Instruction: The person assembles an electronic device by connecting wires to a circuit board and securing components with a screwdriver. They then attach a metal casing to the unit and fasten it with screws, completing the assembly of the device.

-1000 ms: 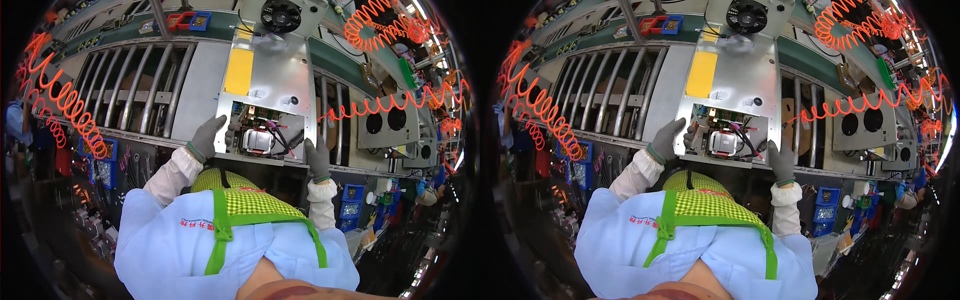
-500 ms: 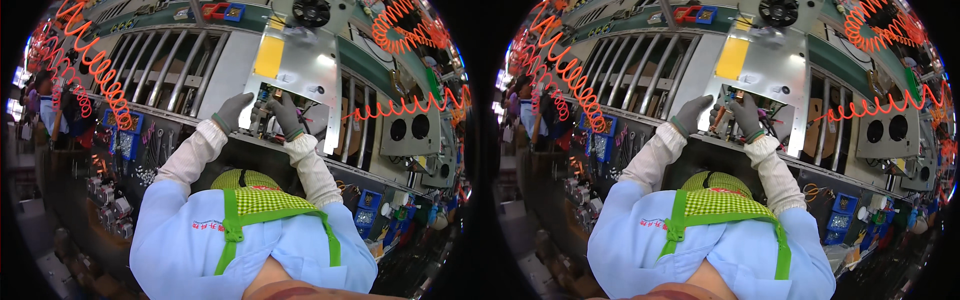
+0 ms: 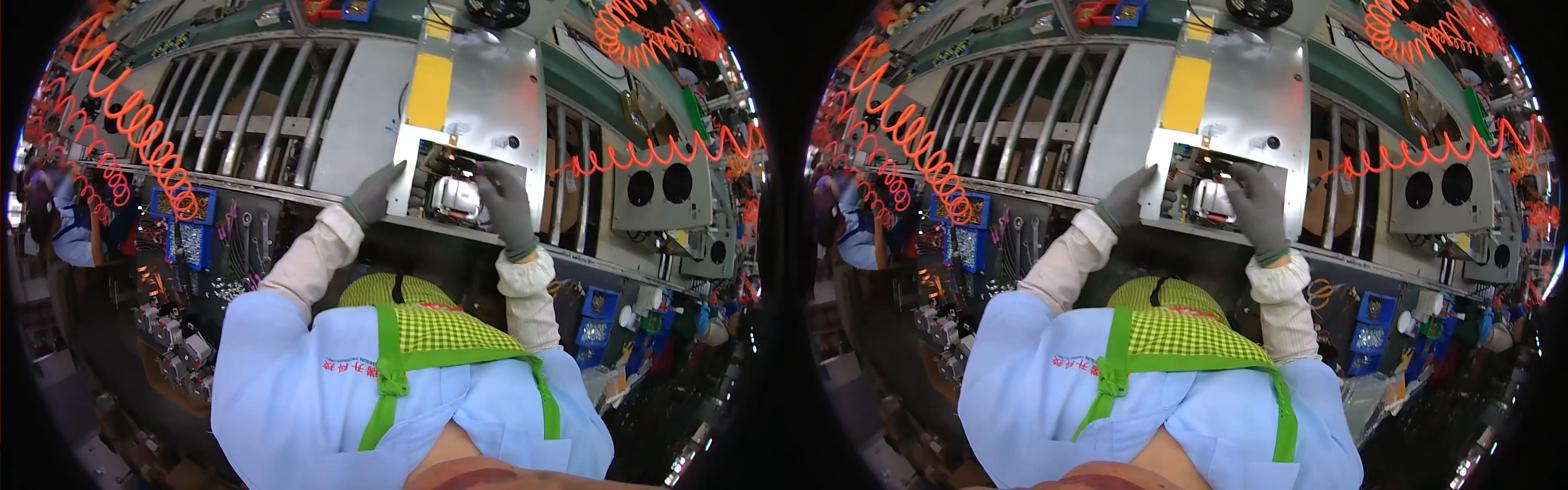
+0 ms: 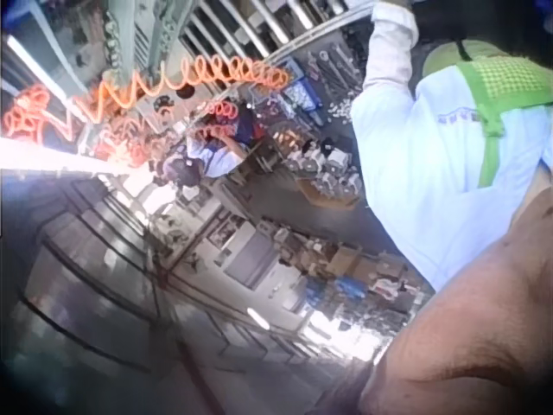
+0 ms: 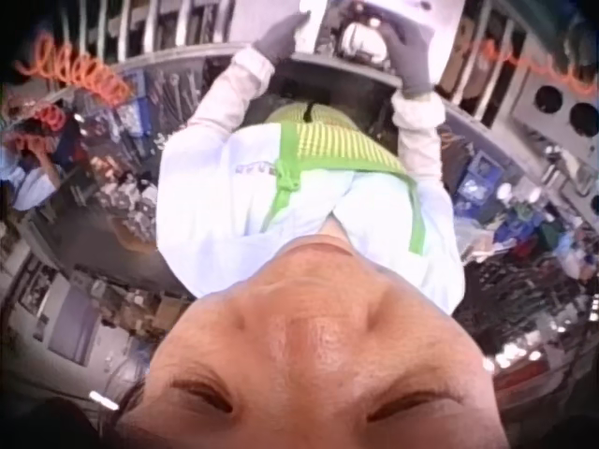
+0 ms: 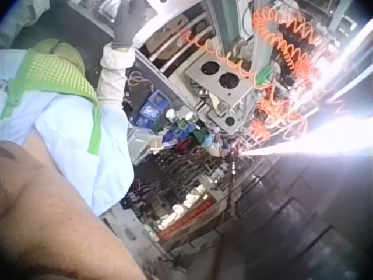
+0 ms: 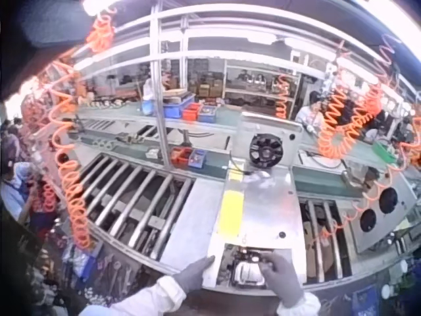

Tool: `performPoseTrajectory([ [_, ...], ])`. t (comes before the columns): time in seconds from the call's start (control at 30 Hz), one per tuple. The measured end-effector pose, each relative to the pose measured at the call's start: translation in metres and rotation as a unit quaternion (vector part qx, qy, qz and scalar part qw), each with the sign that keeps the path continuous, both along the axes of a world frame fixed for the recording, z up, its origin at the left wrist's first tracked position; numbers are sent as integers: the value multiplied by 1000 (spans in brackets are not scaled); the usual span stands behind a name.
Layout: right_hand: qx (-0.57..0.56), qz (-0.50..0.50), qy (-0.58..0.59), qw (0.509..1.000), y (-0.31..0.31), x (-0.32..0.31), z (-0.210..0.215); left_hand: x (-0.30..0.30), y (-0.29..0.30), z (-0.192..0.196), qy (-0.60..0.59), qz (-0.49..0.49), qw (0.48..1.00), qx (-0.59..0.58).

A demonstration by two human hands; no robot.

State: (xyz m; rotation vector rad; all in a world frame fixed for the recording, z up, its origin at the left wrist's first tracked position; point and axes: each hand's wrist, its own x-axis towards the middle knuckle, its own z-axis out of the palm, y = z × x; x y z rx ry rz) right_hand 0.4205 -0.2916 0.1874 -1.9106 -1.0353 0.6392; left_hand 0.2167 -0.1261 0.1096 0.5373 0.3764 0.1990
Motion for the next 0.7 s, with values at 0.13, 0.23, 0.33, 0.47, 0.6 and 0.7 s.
performPoseTrajectory([
  [0.13,-27,-187,-440,878,-68,59,-26,5,36,-25,144,21,983,116],
  [0.23,-88,-223,-217,946,-90,77,-67,45,51,-39,80,38,875,477],
  [0.33,-85,-238,66,965,-77,70,-60,76,42,-8,59,-28,853,517],
  [0.47,-64,-229,5,971,-84,71,-66,76,51,-61,119,-81,816,560],
  [0.6,-71,-226,-47,970,-84,63,-65,54,53,-145,289,-117,703,639],
  [0.7,-89,-234,-48,967,-83,59,-62,42,50,-171,343,-119,667,651],
])
